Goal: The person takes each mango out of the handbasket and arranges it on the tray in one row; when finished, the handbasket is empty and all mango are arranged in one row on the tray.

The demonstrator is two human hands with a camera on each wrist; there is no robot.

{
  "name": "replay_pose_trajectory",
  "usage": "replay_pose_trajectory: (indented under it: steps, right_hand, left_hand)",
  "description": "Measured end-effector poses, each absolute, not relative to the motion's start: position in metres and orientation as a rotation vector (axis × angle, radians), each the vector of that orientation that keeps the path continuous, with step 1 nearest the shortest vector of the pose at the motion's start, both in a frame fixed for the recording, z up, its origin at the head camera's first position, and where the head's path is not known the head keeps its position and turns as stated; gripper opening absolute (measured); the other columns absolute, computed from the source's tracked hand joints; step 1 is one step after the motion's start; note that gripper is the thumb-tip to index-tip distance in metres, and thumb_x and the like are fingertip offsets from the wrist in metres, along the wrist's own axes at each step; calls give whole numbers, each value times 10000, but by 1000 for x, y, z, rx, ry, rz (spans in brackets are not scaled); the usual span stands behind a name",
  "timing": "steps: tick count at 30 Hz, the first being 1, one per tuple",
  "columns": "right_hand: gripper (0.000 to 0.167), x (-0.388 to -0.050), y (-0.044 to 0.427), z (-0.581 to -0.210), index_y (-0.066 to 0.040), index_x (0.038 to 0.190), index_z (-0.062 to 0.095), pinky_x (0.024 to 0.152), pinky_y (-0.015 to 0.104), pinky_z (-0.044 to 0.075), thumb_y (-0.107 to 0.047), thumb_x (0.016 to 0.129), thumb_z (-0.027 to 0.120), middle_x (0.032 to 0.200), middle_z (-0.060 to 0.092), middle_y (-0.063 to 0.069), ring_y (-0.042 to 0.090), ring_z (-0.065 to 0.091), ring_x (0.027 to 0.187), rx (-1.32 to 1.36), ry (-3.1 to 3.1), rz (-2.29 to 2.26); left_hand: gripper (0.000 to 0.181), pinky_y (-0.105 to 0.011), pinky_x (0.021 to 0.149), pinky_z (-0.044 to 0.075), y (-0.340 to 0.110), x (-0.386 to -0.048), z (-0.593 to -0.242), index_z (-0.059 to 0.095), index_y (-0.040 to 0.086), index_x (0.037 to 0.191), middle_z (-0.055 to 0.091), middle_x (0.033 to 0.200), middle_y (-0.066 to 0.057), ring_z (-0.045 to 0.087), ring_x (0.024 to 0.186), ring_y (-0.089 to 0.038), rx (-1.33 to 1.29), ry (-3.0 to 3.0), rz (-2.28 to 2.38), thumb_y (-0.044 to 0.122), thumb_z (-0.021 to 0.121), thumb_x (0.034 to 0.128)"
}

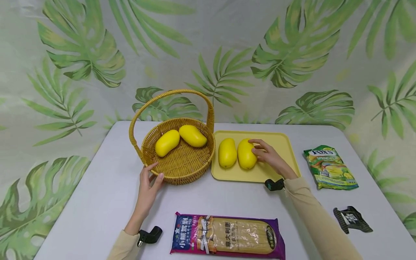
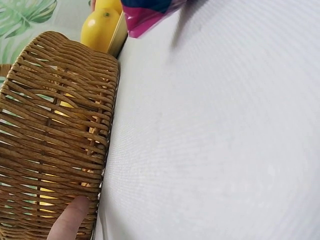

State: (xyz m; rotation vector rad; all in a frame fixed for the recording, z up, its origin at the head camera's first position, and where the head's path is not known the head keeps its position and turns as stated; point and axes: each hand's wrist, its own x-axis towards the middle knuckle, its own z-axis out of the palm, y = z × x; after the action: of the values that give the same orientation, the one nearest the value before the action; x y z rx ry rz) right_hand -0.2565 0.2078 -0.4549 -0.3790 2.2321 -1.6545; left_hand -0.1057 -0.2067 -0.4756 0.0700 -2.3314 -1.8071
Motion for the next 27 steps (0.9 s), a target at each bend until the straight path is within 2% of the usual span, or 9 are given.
replay_pose_trajectory:
  steps: [7, 16, 24, 27]
  right_hand:
    - [474, -254, 209, -450, -36, 1422, 408, 975, 554, 398, -233, 1004, 514, 1438, 337, 265, 452, 351, 1275, -366, 2342, -1635]
    - [464, -251, 208, -441, -3, 1396, 425, 968, 575, 424, -166, 980, 551, 1415, 352, 282, 481, 403, 1224, -357, 2362, -1647]
    - [486, -248, 204, -445, 11, 1388, 421, 973, 535, 434, -163, 964, 583, 1428, 336, 268, 468, 382, 1244, -367, 2318, -1622]
    - [487, -247, 203, -445, 3, 1388, 422, 965, 538, 442, -168, 963, 587, 1417, 341, 273, 471, 390, 1233, -363, 2312, -1635]
  left_hand:
    - [479, -415, 955, 466, -207, -105, -475, 339, 73, 1433, 11, 1561, -163, 262, 1330, -440, 65, -2328, -1823, 216, 506, 1008]
    - [478, -356, 952, 470, -207, -106, -475, 357, 83, 1423, 30, 1559, -159, 278, 1329, -410, 83, -2331, -1808, 248, 516, 1004]
    - [481, -420, 960, 463, -207, -107, -476, 362, 70, 1421, 42, 1554, -176, 289, 1319, -418, 76, -2336, -1779, 258, 514, 1004]
    - [483, -385, 951, 474, -207, -107, -477, 360, 72, 1422, 46, 1555, -171, 288, 1321, -412, 77, -2337, -1779, 257, 514, 1004]
